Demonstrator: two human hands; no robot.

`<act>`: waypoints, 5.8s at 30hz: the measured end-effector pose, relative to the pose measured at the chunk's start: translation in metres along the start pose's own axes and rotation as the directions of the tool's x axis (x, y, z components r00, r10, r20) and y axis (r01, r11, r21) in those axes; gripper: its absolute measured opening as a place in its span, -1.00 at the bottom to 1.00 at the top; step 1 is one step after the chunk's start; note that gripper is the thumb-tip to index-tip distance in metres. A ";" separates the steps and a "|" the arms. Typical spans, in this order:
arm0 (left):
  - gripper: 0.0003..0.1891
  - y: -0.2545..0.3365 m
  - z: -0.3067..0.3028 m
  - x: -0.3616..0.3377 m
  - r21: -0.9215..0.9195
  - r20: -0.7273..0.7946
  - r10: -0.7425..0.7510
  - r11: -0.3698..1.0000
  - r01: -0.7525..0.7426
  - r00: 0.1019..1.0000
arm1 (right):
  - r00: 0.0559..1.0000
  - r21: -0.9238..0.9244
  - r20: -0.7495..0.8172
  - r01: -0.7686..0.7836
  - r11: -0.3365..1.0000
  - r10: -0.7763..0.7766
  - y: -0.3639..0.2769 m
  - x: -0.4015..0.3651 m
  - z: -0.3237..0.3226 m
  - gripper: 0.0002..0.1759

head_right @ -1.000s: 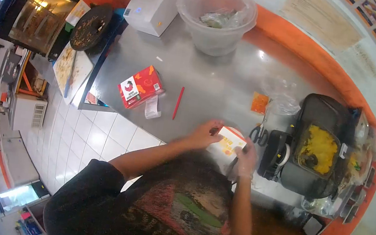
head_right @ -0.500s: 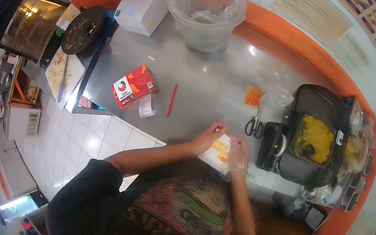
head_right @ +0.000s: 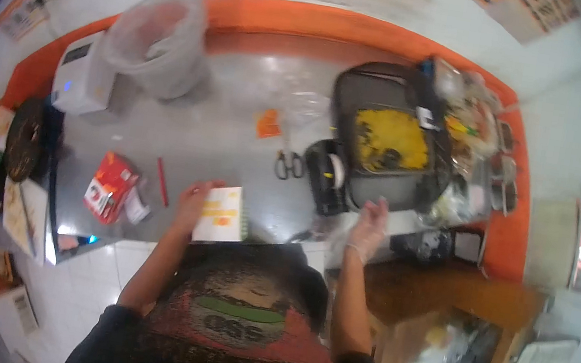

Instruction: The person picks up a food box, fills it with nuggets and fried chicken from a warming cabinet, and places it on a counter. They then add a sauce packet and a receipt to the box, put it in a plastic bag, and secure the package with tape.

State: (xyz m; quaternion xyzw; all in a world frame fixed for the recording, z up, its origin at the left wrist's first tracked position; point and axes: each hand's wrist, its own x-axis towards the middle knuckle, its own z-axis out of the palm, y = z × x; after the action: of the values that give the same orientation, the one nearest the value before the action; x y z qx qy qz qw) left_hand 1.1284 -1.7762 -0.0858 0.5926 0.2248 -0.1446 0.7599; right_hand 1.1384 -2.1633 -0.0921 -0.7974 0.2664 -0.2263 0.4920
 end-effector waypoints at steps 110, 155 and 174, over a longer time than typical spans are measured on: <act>0.09 0.142 -0.336 -0.109 0.869 -0.052 0.656 0.402 -0.290 0.753 | 0.240 -0.223 0.955 0.183 0.957 0.177 -0.250 -0.357 0.338 -0.54; -0.19 -0.167 0.229 -0.337 0.259 0.958 -0.288 0.878 -0.401 -0.011 | 0.852 0.936 0.018 -0.198 0.291 0.523 0.056 -0.459 -0.407 -0.22; -0.58 -0.433 0.620 -0.407 0.355 0.871 -0.488 0.711 -0.608 -0.062 | 0.176 0.778 -0.592 0.379 0.501 0.786 0.227 -0.328 -0.689 -0.43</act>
State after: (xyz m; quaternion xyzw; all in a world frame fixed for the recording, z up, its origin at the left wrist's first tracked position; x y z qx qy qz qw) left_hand 0.6747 -2.5049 -0.1164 0.5319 -0.5093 -0.5583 0.3822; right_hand 0.4148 -2.4935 -0.0454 -0.0663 0.4936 -0.6737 0.5460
